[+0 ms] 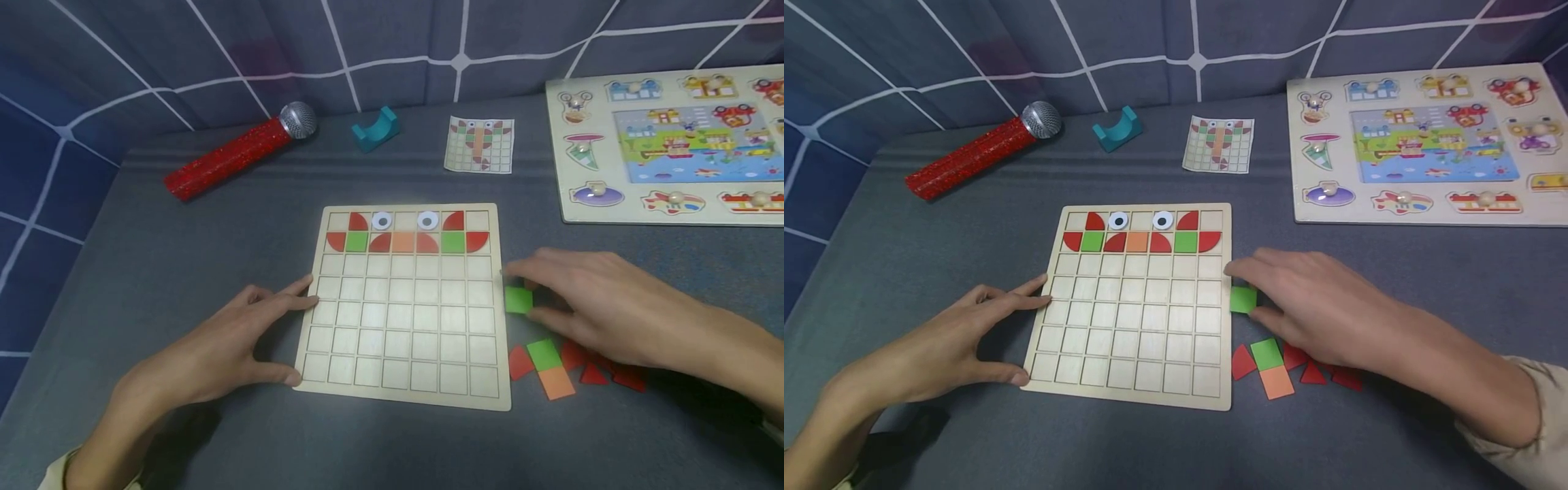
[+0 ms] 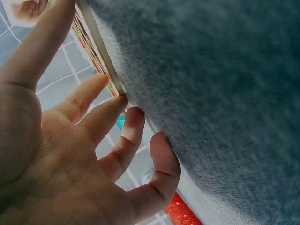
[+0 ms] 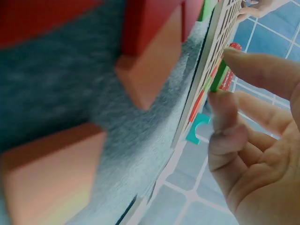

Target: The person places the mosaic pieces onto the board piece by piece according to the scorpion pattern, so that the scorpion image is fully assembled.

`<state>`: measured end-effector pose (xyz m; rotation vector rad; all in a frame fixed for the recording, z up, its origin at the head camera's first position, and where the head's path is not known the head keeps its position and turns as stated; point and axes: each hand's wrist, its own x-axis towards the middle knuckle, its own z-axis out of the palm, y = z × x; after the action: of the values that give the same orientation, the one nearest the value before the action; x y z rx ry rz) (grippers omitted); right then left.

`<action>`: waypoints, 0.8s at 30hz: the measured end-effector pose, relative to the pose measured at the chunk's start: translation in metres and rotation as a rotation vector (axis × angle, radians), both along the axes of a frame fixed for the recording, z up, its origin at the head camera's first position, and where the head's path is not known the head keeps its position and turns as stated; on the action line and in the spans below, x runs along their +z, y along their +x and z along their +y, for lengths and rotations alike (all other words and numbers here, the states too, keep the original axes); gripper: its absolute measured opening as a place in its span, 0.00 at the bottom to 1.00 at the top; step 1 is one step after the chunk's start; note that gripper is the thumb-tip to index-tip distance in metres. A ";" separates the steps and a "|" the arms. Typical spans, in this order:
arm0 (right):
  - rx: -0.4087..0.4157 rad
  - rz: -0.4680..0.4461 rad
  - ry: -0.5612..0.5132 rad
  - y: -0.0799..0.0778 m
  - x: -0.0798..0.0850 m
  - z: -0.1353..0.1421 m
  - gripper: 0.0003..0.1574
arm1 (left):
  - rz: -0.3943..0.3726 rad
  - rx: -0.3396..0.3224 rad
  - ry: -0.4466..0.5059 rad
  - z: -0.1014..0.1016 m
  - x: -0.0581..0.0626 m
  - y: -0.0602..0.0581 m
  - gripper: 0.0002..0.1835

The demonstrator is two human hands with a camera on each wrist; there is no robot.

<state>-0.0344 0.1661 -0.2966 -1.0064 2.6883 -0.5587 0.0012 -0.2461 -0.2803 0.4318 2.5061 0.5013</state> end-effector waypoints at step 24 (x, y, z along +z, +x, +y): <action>0.095 -0.096 -0.212 -0.050 0.024 -0.113 0.17 | 0.030 -0.024 -0.004 -0.001 0.000 0.002 0.51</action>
<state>-0.0844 0.0530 -0.2729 -1.1223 2.5228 -0.8642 0.0032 -0.2469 -0.2807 0.4713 2.5273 0.4837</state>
